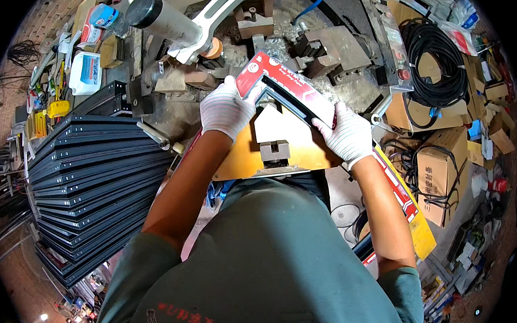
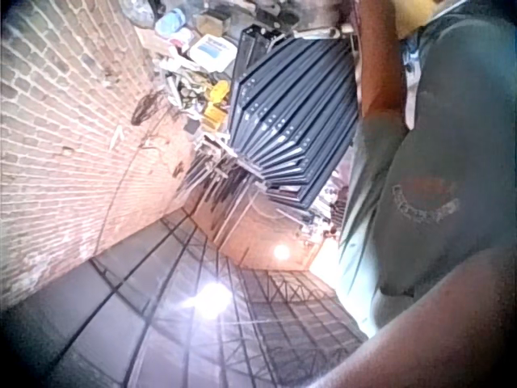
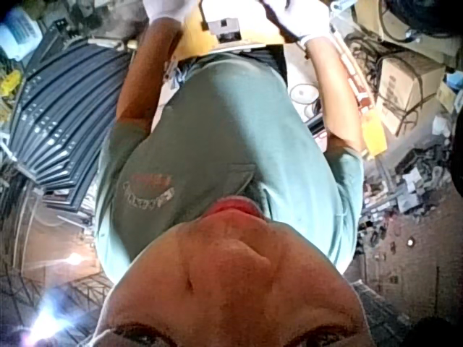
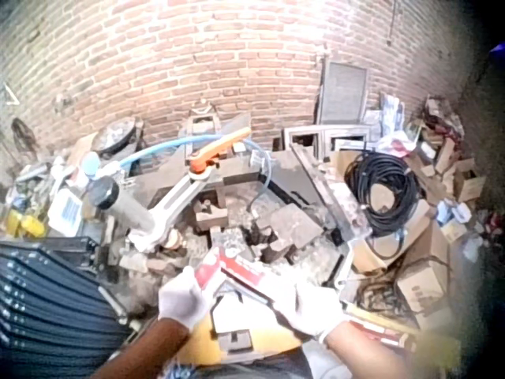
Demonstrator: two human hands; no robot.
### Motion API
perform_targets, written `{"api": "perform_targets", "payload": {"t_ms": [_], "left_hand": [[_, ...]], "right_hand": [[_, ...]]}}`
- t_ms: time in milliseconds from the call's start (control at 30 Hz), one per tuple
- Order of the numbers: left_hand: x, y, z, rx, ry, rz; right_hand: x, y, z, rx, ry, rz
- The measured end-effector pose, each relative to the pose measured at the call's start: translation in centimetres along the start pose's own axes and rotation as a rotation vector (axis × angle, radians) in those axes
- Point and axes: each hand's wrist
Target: The person picks up a rectangular window frame and carries it to a corner-cutting machine. They position the frame corners under the cutting head, operate the machine to cut each corner, and then stack the finished frame with others. The process is repeated for multiple frames.
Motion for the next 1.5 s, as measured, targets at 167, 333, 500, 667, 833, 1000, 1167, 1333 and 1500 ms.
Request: {"api": "perform_targets", "payload": {"t_ms": [167,333,500,667,833,1000,1167,1333,1500], "left_hand": [[0.4,0.2,0.3,0.026,-0.07,0.015],[0.5,-0.2,0.3,0.078,-0.095,-0.142],[4.1,-1.9,-2.9,-0.323,0.683,-0.275],[10.9,-3.0,2.1,-0.186,0.707,-0.262],[12.5,-1.8,1.9,-0.391,0.33,-1.001],[11.6,2.4,3.4,-0.368,0.225,-0.844],[11.5,3.3,2.7,-0.371,0.325,-0.763],[8.9,0.4,-1.4,-0.222,0.564,-0.621],[2.4,-5.7,-8.0,0.009,0.224,-0.661]], "right_hand": [[0.2,0.2,0.5,0.048,-0.026,0.012],[0.4,0.4,0.6,0.02,-0.083,0.032],[1.2,0.1,0.4,0.023,-0.066,0.048],[1.6,-0.1,0.1,0.019,-0.105,0.044],[1.8,-0.1,-0.2,0.029,-0.087,0.045],[1.6,0.0,-0.1,0.012,-0.085,0.017],[1.3,0.1,0.0,0.018,-0.063,0.007],[1.6,0.0,0.4,0.026,-0.11,0.006],[3.0,0.0,1.1,0.082,-0.226,0.054]]}}
Point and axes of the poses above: each hand's wrist, its own z-axis towards the middle knuckle, its own x-axis out of the back of the hand, y = z × x, and after that the axes turned 15 degrees about -x, right-handed
